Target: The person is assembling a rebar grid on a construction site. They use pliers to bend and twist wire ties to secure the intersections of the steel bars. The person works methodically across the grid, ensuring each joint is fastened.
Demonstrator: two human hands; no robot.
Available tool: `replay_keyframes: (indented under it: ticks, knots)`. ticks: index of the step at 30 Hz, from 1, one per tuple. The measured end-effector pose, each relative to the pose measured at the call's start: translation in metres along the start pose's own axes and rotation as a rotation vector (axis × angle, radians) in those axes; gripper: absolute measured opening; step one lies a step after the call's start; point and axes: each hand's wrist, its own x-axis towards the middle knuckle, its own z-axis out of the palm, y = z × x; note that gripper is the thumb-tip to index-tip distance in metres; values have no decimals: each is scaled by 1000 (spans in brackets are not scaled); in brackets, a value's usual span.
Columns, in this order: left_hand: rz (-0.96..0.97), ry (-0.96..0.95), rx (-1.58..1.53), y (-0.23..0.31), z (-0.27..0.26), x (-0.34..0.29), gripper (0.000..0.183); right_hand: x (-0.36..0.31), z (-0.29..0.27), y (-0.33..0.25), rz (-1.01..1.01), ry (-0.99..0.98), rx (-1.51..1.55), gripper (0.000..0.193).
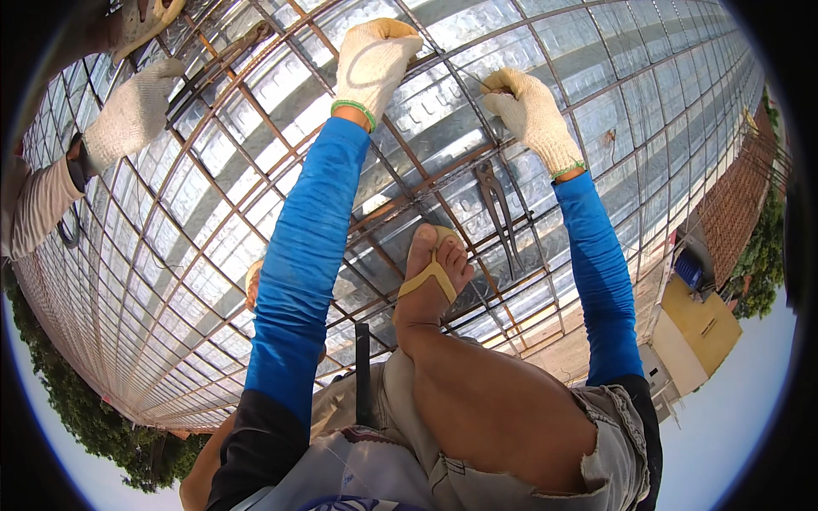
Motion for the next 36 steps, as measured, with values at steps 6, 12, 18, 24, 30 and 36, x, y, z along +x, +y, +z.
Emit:
replay_keyframes:
  ticks: [6, 12, 18, 24, 30, 36]
  knots:
    - [223, 88, 89, 8, 4, -15, 24, 6, -10, -19, -123, 12, -21, 31]
    - [224, 89, 75, 6, 7, -12, 22, 14, -22, -51, -197, 39, -104, 31]
    - [196, 89, 160, 9, 10, -20, 20, 4, -11, -66, -80, 80, -6, 30]
    - [238, 73, 146, 19, 11, -25, 15, 2, -9, -71, 53, 78, 279, 29]
    - [398, 67, 238, 17, 13, -29, 14, 3, -12, -78, 77, 14, 302, 29]
    - [357, 23, 200, 22, 9, -28, 15, 5, -8, -79, 64, 59, 318, 28]
